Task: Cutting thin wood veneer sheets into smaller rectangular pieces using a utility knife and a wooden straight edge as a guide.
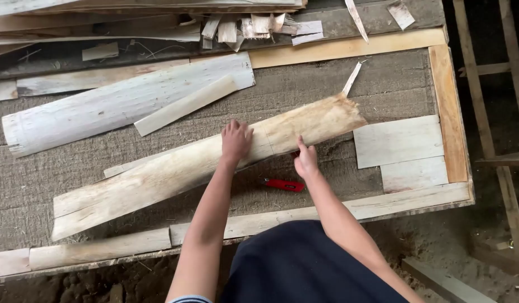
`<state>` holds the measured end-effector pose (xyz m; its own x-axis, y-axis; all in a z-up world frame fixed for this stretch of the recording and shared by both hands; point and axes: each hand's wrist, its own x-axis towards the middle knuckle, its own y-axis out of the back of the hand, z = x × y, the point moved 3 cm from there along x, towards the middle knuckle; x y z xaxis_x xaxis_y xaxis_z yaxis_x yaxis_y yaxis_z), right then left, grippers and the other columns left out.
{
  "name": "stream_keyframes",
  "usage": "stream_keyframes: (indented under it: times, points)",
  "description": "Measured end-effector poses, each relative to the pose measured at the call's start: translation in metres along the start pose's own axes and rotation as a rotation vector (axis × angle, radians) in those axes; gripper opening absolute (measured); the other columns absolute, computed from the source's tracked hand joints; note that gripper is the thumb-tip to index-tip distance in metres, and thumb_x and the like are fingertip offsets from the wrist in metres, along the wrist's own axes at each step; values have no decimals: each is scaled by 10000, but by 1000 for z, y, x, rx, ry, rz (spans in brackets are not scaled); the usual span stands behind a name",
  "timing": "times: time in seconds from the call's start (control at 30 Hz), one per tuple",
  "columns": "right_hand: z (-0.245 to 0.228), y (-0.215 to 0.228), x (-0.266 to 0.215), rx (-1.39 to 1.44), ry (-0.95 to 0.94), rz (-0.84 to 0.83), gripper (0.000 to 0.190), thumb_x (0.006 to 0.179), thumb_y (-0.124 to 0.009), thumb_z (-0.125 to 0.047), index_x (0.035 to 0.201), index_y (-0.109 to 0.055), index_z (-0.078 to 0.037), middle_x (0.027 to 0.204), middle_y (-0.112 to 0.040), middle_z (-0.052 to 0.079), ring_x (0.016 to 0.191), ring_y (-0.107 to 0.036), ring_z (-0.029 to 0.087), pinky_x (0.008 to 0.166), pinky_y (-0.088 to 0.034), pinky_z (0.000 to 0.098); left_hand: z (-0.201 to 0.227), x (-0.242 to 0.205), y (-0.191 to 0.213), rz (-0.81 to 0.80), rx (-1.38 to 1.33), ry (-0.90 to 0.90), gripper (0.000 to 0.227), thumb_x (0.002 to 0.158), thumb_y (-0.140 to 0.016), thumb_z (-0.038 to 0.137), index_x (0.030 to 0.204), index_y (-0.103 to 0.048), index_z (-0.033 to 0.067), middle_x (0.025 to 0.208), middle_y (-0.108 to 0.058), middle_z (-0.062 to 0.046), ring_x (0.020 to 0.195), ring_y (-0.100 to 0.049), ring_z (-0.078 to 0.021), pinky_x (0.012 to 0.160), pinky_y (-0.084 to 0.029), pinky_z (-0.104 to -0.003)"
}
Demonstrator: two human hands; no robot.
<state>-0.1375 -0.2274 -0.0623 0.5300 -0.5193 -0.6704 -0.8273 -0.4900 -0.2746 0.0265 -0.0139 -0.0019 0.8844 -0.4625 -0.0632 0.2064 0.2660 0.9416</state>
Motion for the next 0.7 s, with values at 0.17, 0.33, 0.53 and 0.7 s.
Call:
stream_keyframes:
  times: [0.17,0.33,0.53,0.7]
  points:
    - [-25,-9,-38,170,25,-115,654,988,-792,-307,1494,-435,-95,1404,-530,144,1283,-555,301,1136,-444,543,19,10,15,51,-83,65,461,1064,-416,536,969,-678,169,934,-654,-71,955,-706,-305,864,-516,-463]
    - [-59,-19,-80,277,10,-103,715,959,-796,-438,1481,-434,-110,1373,-547,133,1242,-587,322,1078,-483,527,49,-5,60,117,-136,110,646,1071,-363,557,753,-704,110,753,-726,-166,794,-740,-402,717,-549,-553]
    - [-86,-33,-106,317,-13,-172,630,933,-787,-451,1392,-547,-92,1313,-654,120,1228,-650,303,1026,-557,490,74,-19,89,285,-200,146,637,1073,-364,499,699,-650,69,676,-676,-212,741,-708,-470,708,-545,-577]
    - [-72,-41,-118,335,-180,-302,465,985,-697,-445,1294,-626,-105,1312,-699,80,1206,-681,243,1030,-574,424,104,-40,132,477,-219,60,576,1069,-427,485,637,-584,138,619,-642,-156,677,-696,-424,634,-553,-525]
